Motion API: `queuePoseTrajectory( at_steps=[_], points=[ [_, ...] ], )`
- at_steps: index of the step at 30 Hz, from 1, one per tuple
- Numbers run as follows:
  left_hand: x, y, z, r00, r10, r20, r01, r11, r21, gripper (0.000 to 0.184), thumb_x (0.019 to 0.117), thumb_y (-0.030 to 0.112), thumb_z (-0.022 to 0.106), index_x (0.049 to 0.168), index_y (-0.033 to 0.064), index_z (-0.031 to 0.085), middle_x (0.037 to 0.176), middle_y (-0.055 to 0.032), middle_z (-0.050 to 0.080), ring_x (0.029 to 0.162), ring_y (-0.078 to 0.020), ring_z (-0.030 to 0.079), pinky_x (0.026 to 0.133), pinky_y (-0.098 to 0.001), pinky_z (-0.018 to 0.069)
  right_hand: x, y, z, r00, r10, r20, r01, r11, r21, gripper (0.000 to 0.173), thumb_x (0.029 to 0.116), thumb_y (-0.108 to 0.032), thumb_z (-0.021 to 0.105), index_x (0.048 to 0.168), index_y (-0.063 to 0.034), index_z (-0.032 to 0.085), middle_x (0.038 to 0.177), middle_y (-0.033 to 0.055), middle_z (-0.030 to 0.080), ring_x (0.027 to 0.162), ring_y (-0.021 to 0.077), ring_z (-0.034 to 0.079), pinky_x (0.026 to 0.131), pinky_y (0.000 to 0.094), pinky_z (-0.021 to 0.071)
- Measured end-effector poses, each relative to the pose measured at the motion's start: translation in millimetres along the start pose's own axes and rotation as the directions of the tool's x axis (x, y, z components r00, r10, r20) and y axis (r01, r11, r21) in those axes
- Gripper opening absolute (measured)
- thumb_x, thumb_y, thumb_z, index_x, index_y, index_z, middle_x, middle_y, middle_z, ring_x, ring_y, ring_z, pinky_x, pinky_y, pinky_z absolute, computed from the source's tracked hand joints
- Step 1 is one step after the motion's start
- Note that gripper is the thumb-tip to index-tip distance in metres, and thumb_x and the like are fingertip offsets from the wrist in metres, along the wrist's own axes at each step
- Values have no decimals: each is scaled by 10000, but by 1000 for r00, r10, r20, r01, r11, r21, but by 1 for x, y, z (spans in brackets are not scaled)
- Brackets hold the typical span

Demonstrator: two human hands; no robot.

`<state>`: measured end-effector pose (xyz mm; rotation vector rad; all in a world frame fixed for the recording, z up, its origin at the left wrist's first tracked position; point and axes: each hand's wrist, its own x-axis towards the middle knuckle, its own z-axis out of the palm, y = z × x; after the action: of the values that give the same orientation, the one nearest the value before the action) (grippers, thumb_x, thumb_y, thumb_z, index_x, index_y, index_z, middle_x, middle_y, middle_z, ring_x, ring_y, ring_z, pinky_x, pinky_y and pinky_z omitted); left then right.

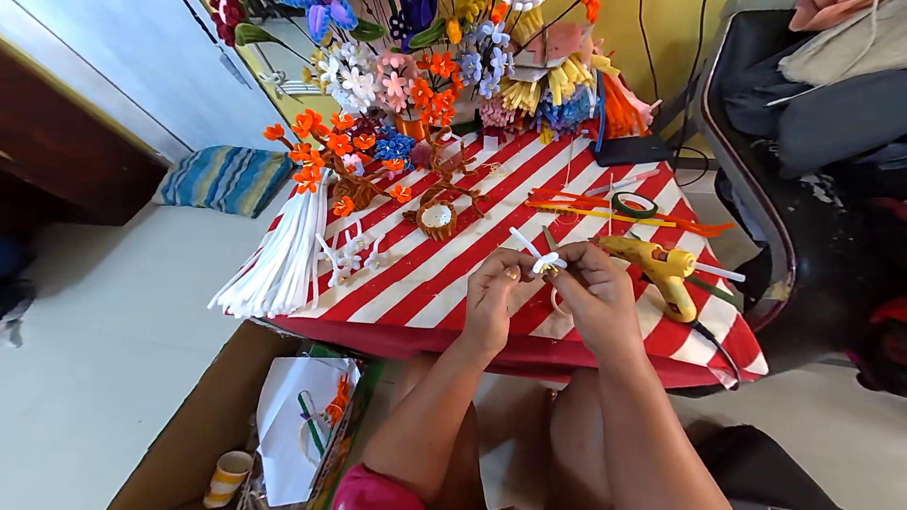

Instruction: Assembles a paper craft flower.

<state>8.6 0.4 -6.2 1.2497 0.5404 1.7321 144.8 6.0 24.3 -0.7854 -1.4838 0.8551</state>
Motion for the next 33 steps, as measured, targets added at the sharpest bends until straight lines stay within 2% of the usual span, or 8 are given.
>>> queuePoseTrajectory(
  at_steps=[6,11,13,16,19,21,25,33],
  points=[
    [4,5,0,999,-22,-39,23,999,30,287,1043,78,460,923,67,721,909,33,689,872,-55,658,846,-271,563,2,-1,-9,998,-40,47,42,999,-29,143,908,-4,539,983,-32,658,889,-34,686,818,-4,650,767,166,556],
    [6,8,-3,990,33,-138,-26,998,51,114,973,-1,588,965,93,653,859,41,689,807,-46,666,808,-262,575,3,-2,-18,996,-56,69,61,995,-74,133,912,-23,548,973,-41,665,891,-42,680,800,-19,635,729,149,541],
    [6,10,-5,990,41,-133,-30,996,78,134,1010,31,550,948,110,638,831,58,680,796,-43,671,809,-266,582,2,-2,-22,992,-56,113,67,994,-90,146,913,-29,551,986,-29,678,914,-29,679,819,-10,635,743,158,544],
    [6,9,-6,994,54,-90,-43,992,120,314,1091,141,417,862,136,631,776,71,657,773,-43,654,797,-268,568,2,-3,-23,986,-61,156,79,990,-117,161,918,-33,553,996,-16,692,927,-14,680,834,-4,640,765,161,553],
    [5,11,-4,998,67,7,-67,975,213,157,1069,94,478,1029,67,627,881,70,673,828,-19,666,816,-250,583,1,-3,-22,982,-68,177,93,986,-137,170,912,-35,558,986,-14,709,921,-13,678,834,-13,637,767,150,551],
    [4,11,-4,995,66,72,-82,966,244,212,1065,109,507,1111,-17,671,954,29,696,873,-23,664,828,-244,573,1,-3,-22,980,-80,180,107,983,-149,168,907,-37,567,981,-13,716,920,-14,679,840,-18,634,771,144,547],
    [3,13,-3,991,57,123,-94,944,315,184,1012,46,571,1058,-67,710,974,-34,694,893,-26,652,821,-210,564,1,-2,-22,984,-90,156,115,980,-161,159,906,-36,578,980,-9,717,925,-8,686,841,-16,639,776,145,550],
    [3,10,-1,996,82,34,-88,940,331,148,995,2,574,1014,-68,703,926,-41,690,823,-40,661,772,-219,582,1,-4,-19,994,-26,104,43,986,-164,136,927,-80,615,1009,-17,705,901,-19,698,805,-14,651,754,147,556]
  ],
)
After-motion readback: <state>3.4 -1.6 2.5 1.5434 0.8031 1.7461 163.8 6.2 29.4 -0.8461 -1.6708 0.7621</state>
